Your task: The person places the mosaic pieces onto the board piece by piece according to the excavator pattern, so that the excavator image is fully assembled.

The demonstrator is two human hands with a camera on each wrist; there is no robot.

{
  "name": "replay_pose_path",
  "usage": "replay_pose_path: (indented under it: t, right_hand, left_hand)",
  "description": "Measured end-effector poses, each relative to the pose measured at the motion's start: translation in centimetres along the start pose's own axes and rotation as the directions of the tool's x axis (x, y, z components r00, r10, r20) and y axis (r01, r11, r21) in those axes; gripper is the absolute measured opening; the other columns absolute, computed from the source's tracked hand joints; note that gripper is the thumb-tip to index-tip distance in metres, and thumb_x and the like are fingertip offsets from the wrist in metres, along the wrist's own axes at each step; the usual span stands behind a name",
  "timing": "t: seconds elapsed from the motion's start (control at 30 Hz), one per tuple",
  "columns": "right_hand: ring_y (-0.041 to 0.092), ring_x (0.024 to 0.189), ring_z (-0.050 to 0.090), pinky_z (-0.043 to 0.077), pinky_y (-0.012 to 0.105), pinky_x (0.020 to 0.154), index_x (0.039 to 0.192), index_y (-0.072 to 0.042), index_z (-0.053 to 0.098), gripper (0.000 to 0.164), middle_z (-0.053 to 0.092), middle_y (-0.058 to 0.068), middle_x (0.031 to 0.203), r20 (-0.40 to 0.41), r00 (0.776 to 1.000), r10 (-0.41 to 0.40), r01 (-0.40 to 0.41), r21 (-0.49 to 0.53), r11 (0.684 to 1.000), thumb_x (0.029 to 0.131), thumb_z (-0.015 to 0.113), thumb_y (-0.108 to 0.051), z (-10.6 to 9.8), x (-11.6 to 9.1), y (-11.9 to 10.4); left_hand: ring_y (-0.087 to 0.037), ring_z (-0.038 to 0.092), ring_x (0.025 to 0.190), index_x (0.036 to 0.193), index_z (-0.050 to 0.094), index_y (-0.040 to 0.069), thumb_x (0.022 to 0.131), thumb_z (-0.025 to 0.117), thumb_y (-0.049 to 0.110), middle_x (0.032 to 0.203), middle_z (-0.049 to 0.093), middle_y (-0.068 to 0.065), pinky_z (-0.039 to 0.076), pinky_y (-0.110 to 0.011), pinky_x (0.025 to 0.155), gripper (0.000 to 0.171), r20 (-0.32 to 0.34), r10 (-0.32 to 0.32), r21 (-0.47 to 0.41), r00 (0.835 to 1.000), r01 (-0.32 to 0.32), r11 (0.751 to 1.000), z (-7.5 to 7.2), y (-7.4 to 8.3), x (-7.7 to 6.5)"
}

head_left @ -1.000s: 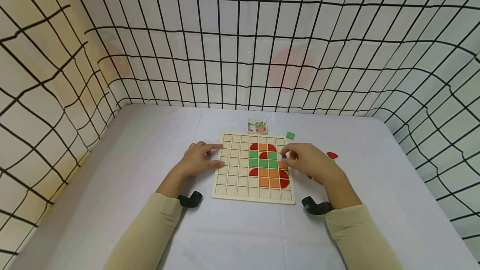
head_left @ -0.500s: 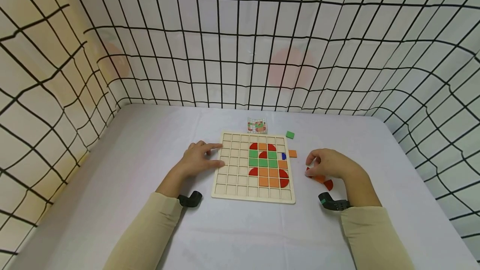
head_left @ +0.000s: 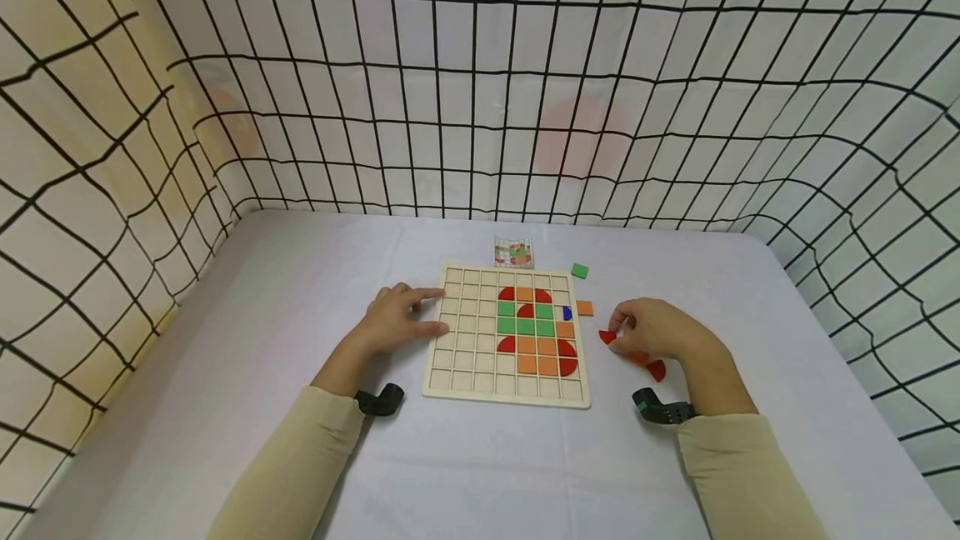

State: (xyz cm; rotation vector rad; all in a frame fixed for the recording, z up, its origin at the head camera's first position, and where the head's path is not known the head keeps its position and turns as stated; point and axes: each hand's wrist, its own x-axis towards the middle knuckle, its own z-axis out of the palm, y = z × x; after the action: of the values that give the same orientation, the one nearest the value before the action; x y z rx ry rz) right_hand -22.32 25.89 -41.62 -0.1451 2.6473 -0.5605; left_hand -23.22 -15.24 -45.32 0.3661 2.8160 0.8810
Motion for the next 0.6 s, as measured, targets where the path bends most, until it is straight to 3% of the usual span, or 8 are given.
replay_pose_path:
  t: [0.33,0.6]
  right_hand:
    - [0.017,0.069,0.053,0.043,0.03,0.06,0.1,-0.012,0.068,0.02,0.057,0.003,0.079,-0.069,0.996,-0.052,0.051,-0.01,0.999,0.088,0.078,-0.025,0.4,0.1,-1.3]
    - [0.017,0.072,0.051,0.039,0.03,0.06,0.103,-0.015,0.07,0.024,0.055,0.001,0.077,-0.065,0.986,-0.151,0.149,-0.033,0.988,0.088,0.079,-0.032,1.0,-0.1,-4.4]
  left_hand:
    - [-0.024,0.045,0.095,0.146,0.059,0.026,0.085,0.077,0.05,0.107,0.059,-0.006,0.034,-0.036,0.081,0.068,-0.006,0.012,0.007,1.0,-0.012,1.0,0.1,-0.2,0.0]
    - [-0.023,0.045,0.095,0.146,0.059,0.025,0.085,0.077,0.05,0.107,0.059,-0.006,0.034,-0.035,0.08,0.068,-0.005,0.011,0.011,1.0,-0.011,1.0,0.1,-0.1,0.0]
